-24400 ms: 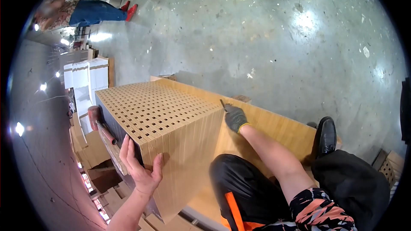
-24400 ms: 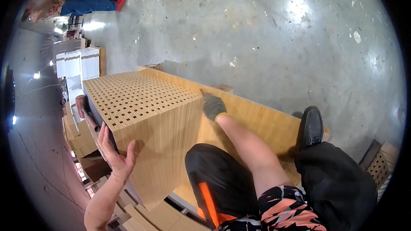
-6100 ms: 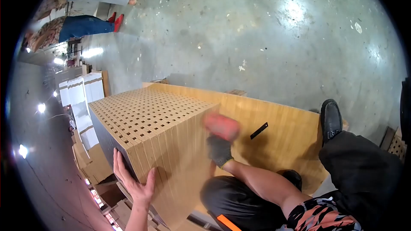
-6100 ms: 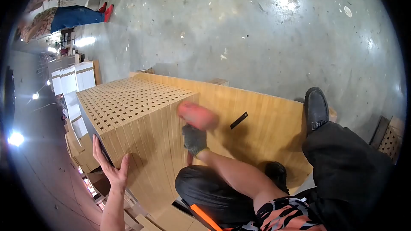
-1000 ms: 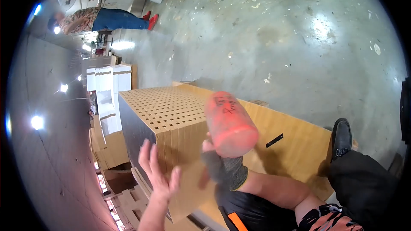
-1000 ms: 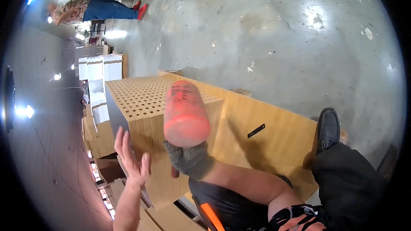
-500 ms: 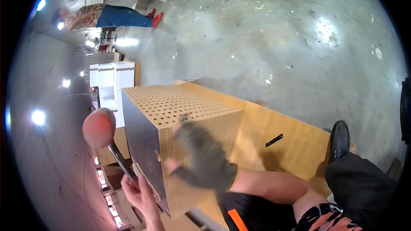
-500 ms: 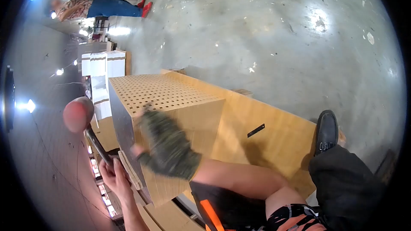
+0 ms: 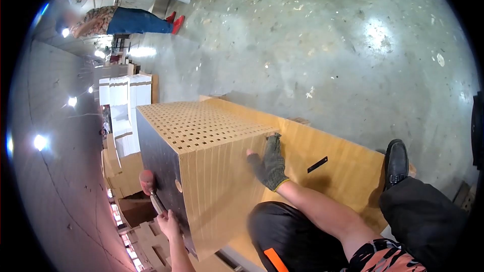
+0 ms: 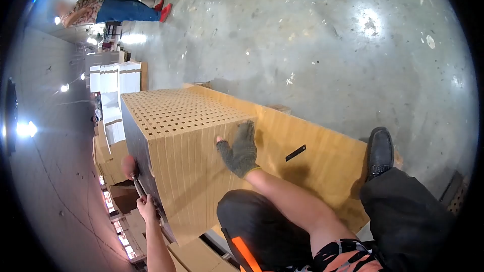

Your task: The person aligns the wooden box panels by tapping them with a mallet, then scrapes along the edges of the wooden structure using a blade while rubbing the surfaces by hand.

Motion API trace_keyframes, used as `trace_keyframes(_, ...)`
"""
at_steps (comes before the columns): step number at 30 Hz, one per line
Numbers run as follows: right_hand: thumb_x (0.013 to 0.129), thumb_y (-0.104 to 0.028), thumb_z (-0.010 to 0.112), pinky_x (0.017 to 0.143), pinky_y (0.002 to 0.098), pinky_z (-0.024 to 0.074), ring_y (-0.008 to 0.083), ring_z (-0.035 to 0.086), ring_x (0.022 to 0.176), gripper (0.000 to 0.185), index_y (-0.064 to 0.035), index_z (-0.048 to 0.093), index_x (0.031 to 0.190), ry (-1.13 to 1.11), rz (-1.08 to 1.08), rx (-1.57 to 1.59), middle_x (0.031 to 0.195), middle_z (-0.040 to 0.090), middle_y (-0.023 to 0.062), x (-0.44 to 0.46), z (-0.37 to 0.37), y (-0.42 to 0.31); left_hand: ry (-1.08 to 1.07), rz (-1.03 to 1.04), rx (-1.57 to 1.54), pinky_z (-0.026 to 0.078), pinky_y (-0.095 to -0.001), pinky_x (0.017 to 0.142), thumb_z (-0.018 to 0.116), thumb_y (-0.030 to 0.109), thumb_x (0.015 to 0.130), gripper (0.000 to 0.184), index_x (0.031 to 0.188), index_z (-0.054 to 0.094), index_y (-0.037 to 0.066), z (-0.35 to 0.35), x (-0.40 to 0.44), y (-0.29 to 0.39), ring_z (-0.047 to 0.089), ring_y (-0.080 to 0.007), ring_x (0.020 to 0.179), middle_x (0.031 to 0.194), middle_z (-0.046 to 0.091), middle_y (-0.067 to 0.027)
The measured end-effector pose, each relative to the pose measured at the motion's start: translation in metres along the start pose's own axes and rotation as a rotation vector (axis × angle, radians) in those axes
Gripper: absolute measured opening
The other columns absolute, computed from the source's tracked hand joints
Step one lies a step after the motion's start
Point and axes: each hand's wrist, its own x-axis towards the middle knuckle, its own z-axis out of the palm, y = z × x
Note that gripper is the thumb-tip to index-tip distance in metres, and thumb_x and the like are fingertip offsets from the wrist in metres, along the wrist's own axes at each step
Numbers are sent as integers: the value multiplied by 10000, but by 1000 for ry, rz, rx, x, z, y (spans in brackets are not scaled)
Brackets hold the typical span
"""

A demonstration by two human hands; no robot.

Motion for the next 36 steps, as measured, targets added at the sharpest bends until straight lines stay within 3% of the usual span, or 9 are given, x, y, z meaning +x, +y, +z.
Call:
trace_keyframes(4, 913, -547, 571, 1204, 498, 144, 507, 134, 1463, 1008, 175, 142, 1469, 23, 48, 85, 1540, 158, 399, 9, 28, -2, 426, 673, 415, 394, -450, 1029, 636, 195, 947, 485, 1352, 471, -16, -8, -14, 38, 498, -348, 1198, 1277, 536, -217)
trace_keyframes(8, 917, -627, 476, 1207, 526, 96, 526, 112, 1459, 1012, 154, 168, 1482, 179, -61, 164, 1550, 156, 385, -7, 79, -49, 108, 1004, 193, 235, -441, 1166, 426, 254, 1045, 487, 1447, 396, -19, 10, -44, 141, 328, -366, 1397, 1490, 390, -224)
trace_keyframes(9, 895, -578, 507, 1200, 537, 115, 521, 151, 1448, 961, 140, 218, 1465, 229, -192, 142, 1535, 201, 369, -25, 85, -79, -163, 869, -35, 199, -435, 1186, 331, 302, 1062, 522, 1469, 369, -24, 16, -50, 147, 302, -350, 1427, 1533, 353, -202)
trace_keyframes(13, 809, -379, 631, 1172, 581, 195, 499, 307, 1401, 777, 83, 417, 1396, -88, -1124, -94, 1478, 381, 307, -107, 67, -192, -141, 756, 122, 151, -372, 1205, 267, 347, 1068, 557, 1493, 362, 1, 11, -61, 163, 277, -290, 1452, 1536, 380, -142)
trace_keyframes(15, 807, -271, 671, 1144, 599, 257, 508, 377, 1357, 685, 63, 472, 1371, -342, -1150, 545, 1453, 435, 273, -106, 66, -189, -177, 837, -4, 164, -346, 1199, 261, 343, 1072, 547, 1502, 353, 19, 13, -48, 152, 300, -269, 1438, 1535, 382, -137)
trace_keyframes(21, 966, -367, 482, 1189, 560, 159, 477, 241, 1443, 727, 111, 281, 1474, 337, -533, 216, 1539, 279, 310, -31, 59, -100, -160, 836, -41, 176, -416, 1191, 312, 325, 1053, 551, 1477, 378, -21, 18, -46, 144, 305, -309, 1430, 1545, 366, -174)
trace_keyframes(29, 918, -395, 493, 1144, 516, 292, 398, 415, 1383, 676, 30, 433, 1441, 191, -805, -1192, 1447, 479, 222, -109, 79, -212, -99, 962, 31, 209, -429, 1187, 340, 250, 1036, 531, 1467, 366, -58, 20, -33, 139, 330, -329, 1411, 1526, 379, -206)
trace_keyframes(32, 945, -393, 556, 1145, 524, 298, 406, 439, 1363, 649, 45, 461, 1414, -20, -834, 427, 1420, 504, 229, -54, 39, -110, -176, 896, -101, 221, -424, 1176, 330, 259, 1044, 528, 1476, 355, -44, 22, -41, 137, 324, -338, 1406, 1532, 371, -197)
trace_keyframes(36, 804, -366, 670, 1172, 554, 231, 495, 317, 1392, 831, 132, 370, 1399, 286, -361, -4, 1474, 331, 352, -39, 62, -72, -168, 894, -79, 213, -418, 1177, 312, 269, 1055, 528, 1477, 351, -45, 20, -44, 141, 316, -326, 1410, 1532, 371, -192)
